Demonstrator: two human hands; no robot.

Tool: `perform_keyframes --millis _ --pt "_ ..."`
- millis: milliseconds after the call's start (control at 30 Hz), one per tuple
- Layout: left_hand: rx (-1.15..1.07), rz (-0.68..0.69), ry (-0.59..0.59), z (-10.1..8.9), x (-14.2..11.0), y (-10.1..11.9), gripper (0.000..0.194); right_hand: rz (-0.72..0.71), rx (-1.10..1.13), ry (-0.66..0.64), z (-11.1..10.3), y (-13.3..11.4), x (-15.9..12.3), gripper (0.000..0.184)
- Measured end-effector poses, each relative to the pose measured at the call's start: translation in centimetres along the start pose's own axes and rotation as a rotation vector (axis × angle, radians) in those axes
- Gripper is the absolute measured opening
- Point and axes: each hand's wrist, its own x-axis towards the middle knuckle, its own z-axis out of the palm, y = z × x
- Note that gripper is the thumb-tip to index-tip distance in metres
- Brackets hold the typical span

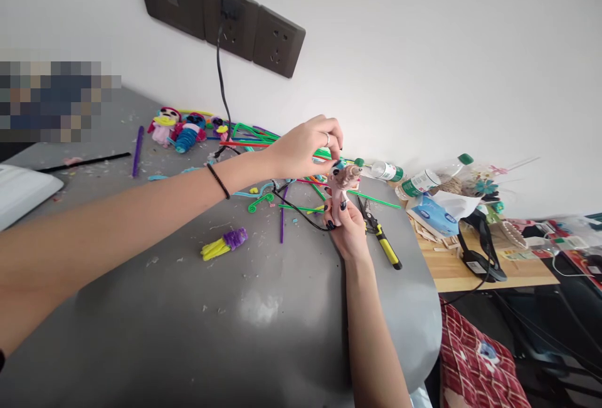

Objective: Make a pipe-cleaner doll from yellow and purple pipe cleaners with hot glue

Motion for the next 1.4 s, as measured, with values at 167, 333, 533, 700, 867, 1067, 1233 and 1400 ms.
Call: perform_keyframes --millis 167,333,533,700,867,1067,1233,1400 --pt "0.105 -0.171 0.109 -0.9 0.0 -1.8 0.016 0.022 0.039 0.015 0.0 0.1 -0.1 0.057" --pt "0.325 -0.524 0.014 -2.4 -0.4 -5.9 0.046 0.051 0.086 0.022 0.1 0.1 0.0 0.060" --pt "0.225 -0.332 -0.125 -1.5 -1.3 -4.1 0.025 0.061 0.116 0.011 0.1 0.4 0.0 0.060" --pt "0.075 -0.180 -0.053 -0.3 -2.0 0.8 0.023 0.061 0.142 0.014 0.2 0.5 -0.1 0.060" --pt "0.106 -0.176 -0.055 0.2 -2.1 2.7 0.019 0.060 0.148 0.013 0.5 0.3 -0.1 0.060" --pt "0.119 -0.230 -0.076 0.4 -1.9 2.7 0.017 0.058 0.121 -0.005 0.8 0.3 0.0 0.061" --pt "0.119 -0.246 -0.068 0.6 -1.7 2.5 0.012 0.058 0.120 -0.014 0.9 0.3 0.0 0.063" --pt "0.123 -0.221 -0.041 0.9 -1.7 2.2 0.011 0.059 0.125 -0.016 0.9 0.3 0.0 0.061"
